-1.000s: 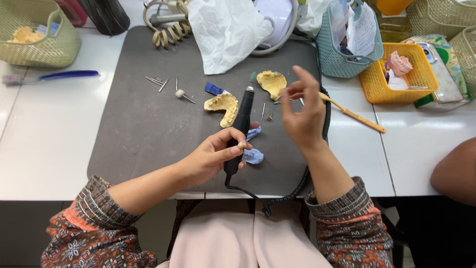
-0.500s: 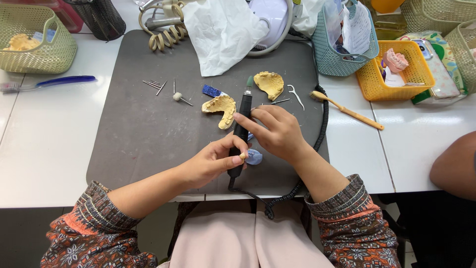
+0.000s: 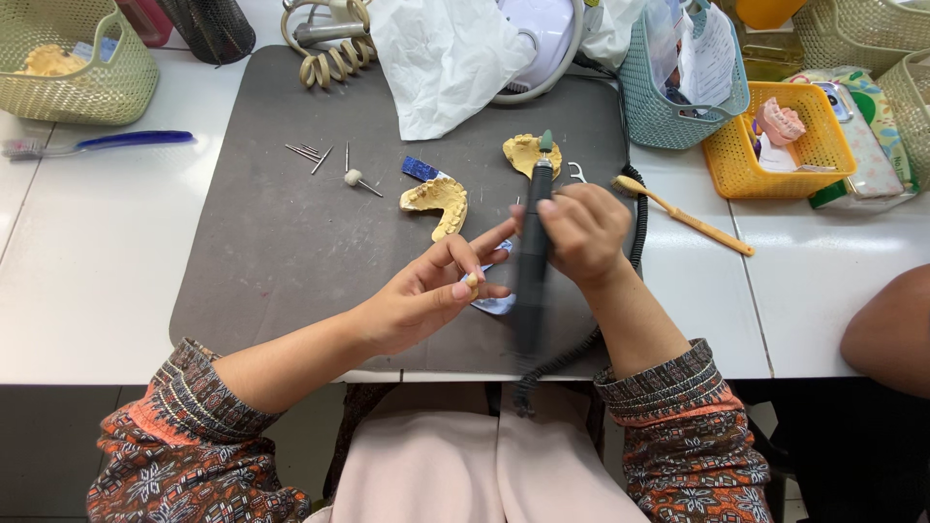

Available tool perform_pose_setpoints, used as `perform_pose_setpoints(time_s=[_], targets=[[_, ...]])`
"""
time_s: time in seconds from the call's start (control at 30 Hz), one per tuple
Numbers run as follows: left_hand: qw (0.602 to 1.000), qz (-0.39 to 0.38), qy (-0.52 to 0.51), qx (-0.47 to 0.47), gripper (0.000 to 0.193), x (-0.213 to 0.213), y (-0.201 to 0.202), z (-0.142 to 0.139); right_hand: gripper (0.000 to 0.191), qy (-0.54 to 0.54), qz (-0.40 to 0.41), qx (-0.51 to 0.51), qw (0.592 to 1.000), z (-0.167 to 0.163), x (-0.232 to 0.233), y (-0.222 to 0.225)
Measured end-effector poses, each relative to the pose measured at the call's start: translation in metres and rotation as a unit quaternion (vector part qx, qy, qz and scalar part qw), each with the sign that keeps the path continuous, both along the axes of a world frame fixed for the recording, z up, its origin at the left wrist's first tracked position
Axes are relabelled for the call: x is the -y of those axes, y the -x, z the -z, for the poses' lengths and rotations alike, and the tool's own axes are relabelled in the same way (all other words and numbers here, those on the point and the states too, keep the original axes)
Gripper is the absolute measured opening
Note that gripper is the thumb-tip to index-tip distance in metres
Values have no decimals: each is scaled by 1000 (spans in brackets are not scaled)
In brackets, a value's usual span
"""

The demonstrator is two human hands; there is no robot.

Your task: The person uses a rotary handpiece with a green abrasive tip to grind and shape a small yellow dental prosthesis. The person holds the prosthesis in the left hand and the tool in the right, repeatedly grinding its surface. The person also wipes the tool with a tissue and briefly handles a dental mold and a plastic pick.

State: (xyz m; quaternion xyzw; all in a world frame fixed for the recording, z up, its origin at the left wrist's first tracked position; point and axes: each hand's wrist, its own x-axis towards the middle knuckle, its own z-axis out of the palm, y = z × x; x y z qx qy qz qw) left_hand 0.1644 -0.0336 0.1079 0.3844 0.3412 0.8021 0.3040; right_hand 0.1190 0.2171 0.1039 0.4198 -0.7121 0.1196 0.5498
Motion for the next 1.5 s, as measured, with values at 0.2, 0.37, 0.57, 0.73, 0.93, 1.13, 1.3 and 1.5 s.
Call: perform_pose_setpoints(time_s=[0.2,0.37,0.57,0.73,0.93,1.13,1.3,1.5], targets=[[989,-106,55,-90,12,5,-11,-6,34,357,-164,227,891,18,4,-35],[985,-141,79,-55,15,3,-12,4,35,414,-319,294,800,18,26,-63],[973,-177,102,-110,15,5,-20,0,38,318,-371,334,806,9,39,-89],[971,-182,108,-112,18,4,-25,-8,27,330,-412,322,786,6,44,-99],[964,-203,123,-123,18,6,-26,-15,23,317,-410,341,784,2,44,-106],[953,-227,136,-147,17,8,-27,-18,23,316,-393,341,793,0,48,-106],[948,-237,136,-162,15,9,-28,-20,23,316,-389,339,796,-2,49,-106],[942,-253,147,-162,15,9,-29,-22,23,299,-368,361,803,-5,45,-109]])
